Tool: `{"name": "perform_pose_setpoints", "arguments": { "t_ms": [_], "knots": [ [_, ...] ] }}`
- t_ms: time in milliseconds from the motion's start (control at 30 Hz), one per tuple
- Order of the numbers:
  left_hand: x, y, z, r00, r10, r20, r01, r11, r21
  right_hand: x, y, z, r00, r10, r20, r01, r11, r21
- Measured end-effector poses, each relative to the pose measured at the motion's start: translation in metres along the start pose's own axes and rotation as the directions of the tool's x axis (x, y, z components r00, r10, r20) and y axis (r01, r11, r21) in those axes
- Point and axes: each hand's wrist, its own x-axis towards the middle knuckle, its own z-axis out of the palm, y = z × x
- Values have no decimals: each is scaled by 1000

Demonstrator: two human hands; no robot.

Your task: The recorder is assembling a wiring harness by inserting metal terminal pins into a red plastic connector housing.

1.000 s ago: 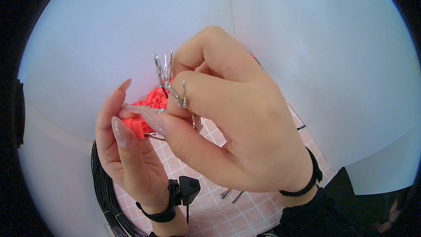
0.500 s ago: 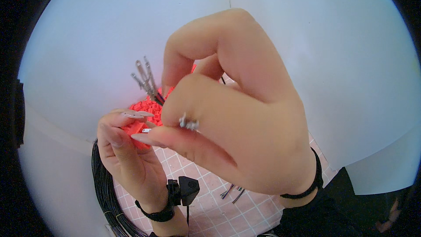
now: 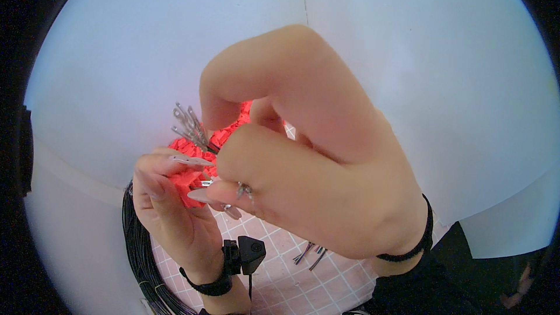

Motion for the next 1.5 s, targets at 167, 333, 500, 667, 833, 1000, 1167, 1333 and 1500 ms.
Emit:
{"name": "perform_pose_setpoints", "arguments": {
  "t_ms": [167, 333, 500, 667, 833, 1000, 1167, 1333, 1500],
  "knots": [
    [0, 2, 2, 998, -19, -53, 7, 978, -208, -4, -2, 5, 999, 25, 45, -29, 995, 94],
    [-1, 8, 4, 996, -22, -87, 4, 978, -208, -3, 3, 28, 977, 151, -151, -90, 932, 352],
    [-1, 4, 3, 986, 109, -124, -126, 982, -138, -1, -5, 19, 935, 340, 102, -348, 826, 443],
    [-2, 9, 5, 984, 176, -12, -172, 972, 161, 0, -12, 12, 796, 540, 274, -595, 613, 519],
    [-4, 2, 2, 977, 126, -173, -138, 989, -58, -2, -9, 20, 781, 560, 277, -593, 525, 610],
    [-3, 4, 3, 982, 103, -160, -117, 990, -82, -3, -8, 13, 807, 483, 340, -586, 578, 568],
    [-2, 0, -1, 980, 124, -159, -135, 989, -63, -3, -6, 16, 879, 414, 237, -473, 687, 552],
    [-1, 7, 0, 993, -55, -109, 39, 989, -141, -2, -7, 7, 904, 383, 190, -427, 813, 395],
    [1, 12, 2, 978, -204, -31, 189, 946, -265, -1, -2, 6, 982, 176, 71, -188, 947, 261]
  ]
}}
